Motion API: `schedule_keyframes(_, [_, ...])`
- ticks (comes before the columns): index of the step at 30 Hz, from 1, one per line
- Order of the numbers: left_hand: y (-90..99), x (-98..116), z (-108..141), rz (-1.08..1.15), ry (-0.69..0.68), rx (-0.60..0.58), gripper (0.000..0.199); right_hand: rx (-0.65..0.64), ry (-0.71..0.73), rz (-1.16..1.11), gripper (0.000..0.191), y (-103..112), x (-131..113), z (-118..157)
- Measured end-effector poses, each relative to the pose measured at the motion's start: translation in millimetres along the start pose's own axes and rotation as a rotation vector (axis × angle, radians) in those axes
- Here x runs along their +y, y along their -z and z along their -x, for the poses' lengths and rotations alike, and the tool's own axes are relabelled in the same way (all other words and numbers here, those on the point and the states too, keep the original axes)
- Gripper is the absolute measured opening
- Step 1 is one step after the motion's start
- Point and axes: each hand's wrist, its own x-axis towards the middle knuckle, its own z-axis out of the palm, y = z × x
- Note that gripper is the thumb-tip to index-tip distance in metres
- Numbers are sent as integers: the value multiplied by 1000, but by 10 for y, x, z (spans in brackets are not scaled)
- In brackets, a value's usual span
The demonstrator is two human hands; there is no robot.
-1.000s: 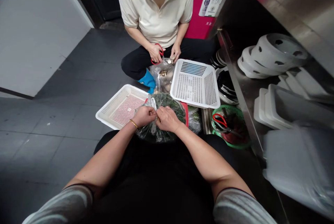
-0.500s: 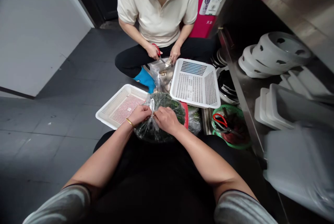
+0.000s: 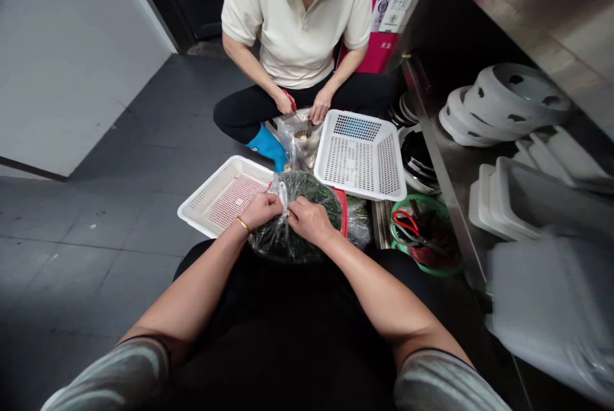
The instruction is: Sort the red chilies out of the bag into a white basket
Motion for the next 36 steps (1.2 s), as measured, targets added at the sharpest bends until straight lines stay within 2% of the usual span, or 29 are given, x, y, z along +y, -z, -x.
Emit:
schedule_keyframes(3, [5,-15,26,-42,-29,-7,11,35,9,-111,16,1,68,37])
schedule_keyframes(6, [-17,-1,52,-85,-60,-45,7,32,39,-103,15,-6,86,44])
schedule_keyframes(11, [-76,41,37,-224,-68,-57,12,-54,150,28,19,-40,58,8])
schedule_keyframes(16, [-23,-19,7,-159,-35,6,12,-129,107,52,20,11,60,20])
schedule_keyframes(18, [-10,-38,19,-167,-46,-38,13,-181,87,86,20,12,42,36])
schedule_keyframes(21, [-60,-15,57,-341,-59,-124,13,-286,58,159,24,-49,7,43])
schedule_keyframes(24, [-159,37,88,-521,-39,-98,12,-347,36,188,29,-135,-19,14])
schedule_keyframes(28, [-250,65,125,-569,-23,-43,15,-340,-16,185,28,-179,-61,-53])
schedule_keyframes(32, [-243,37,215,-621,-82,-30,16,-340,-42,140,26,-136,-95,-92])
schedule_keyframes(36, [-200,73,282,-599,-128,3,32,-298,-41,92,26,-17,-89,-88])
